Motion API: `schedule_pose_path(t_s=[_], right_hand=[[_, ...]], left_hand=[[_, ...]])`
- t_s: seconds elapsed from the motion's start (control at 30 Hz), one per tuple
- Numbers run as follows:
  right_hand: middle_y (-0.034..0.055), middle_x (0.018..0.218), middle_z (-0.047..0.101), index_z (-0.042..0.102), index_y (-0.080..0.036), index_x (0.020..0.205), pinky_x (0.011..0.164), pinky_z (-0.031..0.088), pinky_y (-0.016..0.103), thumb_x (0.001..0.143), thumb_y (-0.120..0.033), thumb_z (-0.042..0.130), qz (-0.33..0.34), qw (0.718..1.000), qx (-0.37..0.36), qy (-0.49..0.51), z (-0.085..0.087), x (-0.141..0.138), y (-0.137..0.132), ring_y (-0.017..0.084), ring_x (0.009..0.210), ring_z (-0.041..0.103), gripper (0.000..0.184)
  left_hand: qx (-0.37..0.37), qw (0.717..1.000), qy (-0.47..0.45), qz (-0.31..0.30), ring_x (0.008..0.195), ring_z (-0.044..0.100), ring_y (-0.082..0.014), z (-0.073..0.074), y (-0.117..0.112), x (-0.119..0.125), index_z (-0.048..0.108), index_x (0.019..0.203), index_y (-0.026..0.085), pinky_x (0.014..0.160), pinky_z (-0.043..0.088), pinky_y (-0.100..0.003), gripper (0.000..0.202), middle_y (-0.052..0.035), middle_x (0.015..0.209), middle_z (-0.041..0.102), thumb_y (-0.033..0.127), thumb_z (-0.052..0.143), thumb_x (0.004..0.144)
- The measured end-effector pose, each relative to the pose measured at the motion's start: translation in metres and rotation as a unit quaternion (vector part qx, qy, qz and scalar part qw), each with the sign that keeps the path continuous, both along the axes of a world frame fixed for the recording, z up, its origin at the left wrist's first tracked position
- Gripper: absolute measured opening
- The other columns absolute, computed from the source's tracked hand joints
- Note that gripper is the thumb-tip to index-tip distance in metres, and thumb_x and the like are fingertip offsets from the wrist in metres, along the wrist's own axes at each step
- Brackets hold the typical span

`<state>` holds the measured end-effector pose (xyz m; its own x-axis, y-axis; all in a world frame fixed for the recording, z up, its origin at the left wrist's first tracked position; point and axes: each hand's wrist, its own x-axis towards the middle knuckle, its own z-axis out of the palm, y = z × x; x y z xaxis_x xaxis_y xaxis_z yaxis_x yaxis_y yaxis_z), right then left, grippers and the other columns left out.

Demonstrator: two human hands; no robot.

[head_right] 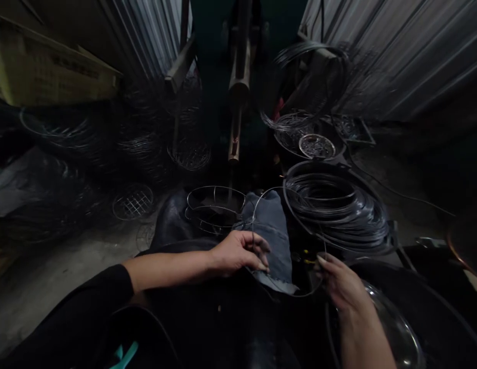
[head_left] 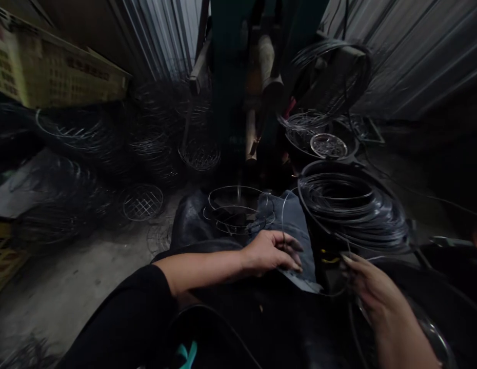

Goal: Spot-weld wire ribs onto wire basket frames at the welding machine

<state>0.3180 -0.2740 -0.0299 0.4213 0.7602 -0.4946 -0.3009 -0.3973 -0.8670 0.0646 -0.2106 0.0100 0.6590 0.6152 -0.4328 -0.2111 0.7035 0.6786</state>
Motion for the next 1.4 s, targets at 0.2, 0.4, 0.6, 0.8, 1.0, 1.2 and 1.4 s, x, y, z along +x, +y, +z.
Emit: schedule_pose_path(t_s=[0.2,0.4,0.6,0.8,1.0,1.2,1.4], right_hand=[[0.0052,0.069,0.068,0.071,-0.025,0.074,0.059,0.048,0.034,0.047,-0.018,0.082,0.06,0.965,0.065,-0.247,0.033,-0.02,0.103,0.021,0.063,0.059,0.031],[0.0043,0.087,0.072,0.075,-0.022,0.086,0.087,0.047,0.036,0.071,-0.017,0.069,0.25,0.798,0.295,-0.462,0.089,-0.099,0.191,0.022,0.086,0.065,0.018],[0.0028,0.088,0.072,0.077,-0.021,0.086,0.079,0.05,0.032,0.072,-0.017,0.066,0.35,0.74,0.36,-0.447,0.116,-0.17,0.215,0.02,0.081,0.065,0.018],[0.0023,0.081,0.072,0.078,-0.024,0.081,0.074,0.051,0.032,0.071,-0.026,0.07,0.413,0.732,0.323,-0.434,0.104,-0.17,0.208,0.02,0.075,0.066,0.013],[0.0033,0.084,0.071,0.077,-0.024,0.083,0.069,0.052,0.031,0.072,-0.041,0.072,0.396,0.798,0.294,-0.345,0.126,-0.15,0.195,0.02,0.077,0.066,0.021],[0.0025,0.084,0.069,0.078,-0.026,0.081,0.073,0.051,0.029,0.073,-0.034,0.075,0.324,0.811,0.362,-0.325,0.134,-0.141,0.203,0.018,0.078,0.064,0.011],[0.0026,0.079,0.066,0.078,-0.024,0.084,0.067,0.049,0.029,0.07,-0.035,0.075,0.326,0.863,0.293,-0.252,0.072,-0.126,0.217,0.017,0.074,0.061,0.018]], left_hand=[[0.07,0.995,0.066,-0.033,0.061,0.062,-0.0126,-0.001,0.0,-0.057,0.068,0.079,0.012,0.067,0.049,-0.027,0.037,-0.0018,0.066,0.068,0.015,0.083,0.046],[0.181,0.935,0.184,0.241,0.071,0.063,-0.0143,-0.002,0.011,-0.105,0.068,0.104,0.014,0.075,0.051,-0.03,0.045,-0.0021,0.078,0.066,0.022,0.078,0.06],[0.442,0.737,0.421,0.291,0.137,0.037,-0.031,-0.013,0.056,-0.143,0.058,0.13,0.019,0.117,0.025,-0.042,0.084,-0.0105,0.143,0.048,0.013,0.081,0.049],[0.395,0.828,0.338,0.209,0.122,0.056,-0.0256,-0.033,0.079,-0.149,0.052,0.137,0.017,0.112,0.035,-0.037,0.085,-0.0093,0.129,0.062,0.015,0.08,0.057],[0.452,0.796,0.34,0.214,0.121,0.057,-0.0242,-0.022,0.092,-0.153,0.061,0.129,0.023,0.111,0.038,-0.036,0.071,-0.006,0.132,0.061,0.014,0.078,0.061],[0.537,0.692,0.433,0.21,0.116,0.059,-0.0221,-0.003,0.13,-0.146,0.067,0.122,0.025,0.107,0.043,-0.034,0.056,-0.0054,0.128,0.06,0.017,0.073,0.067],[0.586,0.655,0.439,0.188,0.118,0.057,-0.0225,-0.009,0.151,-0.134,0.074,0.109,0.026,0.104,0.044,-0.036,0.034,-0.0076,0.131,0.057,0.023,0.071,0.074]])
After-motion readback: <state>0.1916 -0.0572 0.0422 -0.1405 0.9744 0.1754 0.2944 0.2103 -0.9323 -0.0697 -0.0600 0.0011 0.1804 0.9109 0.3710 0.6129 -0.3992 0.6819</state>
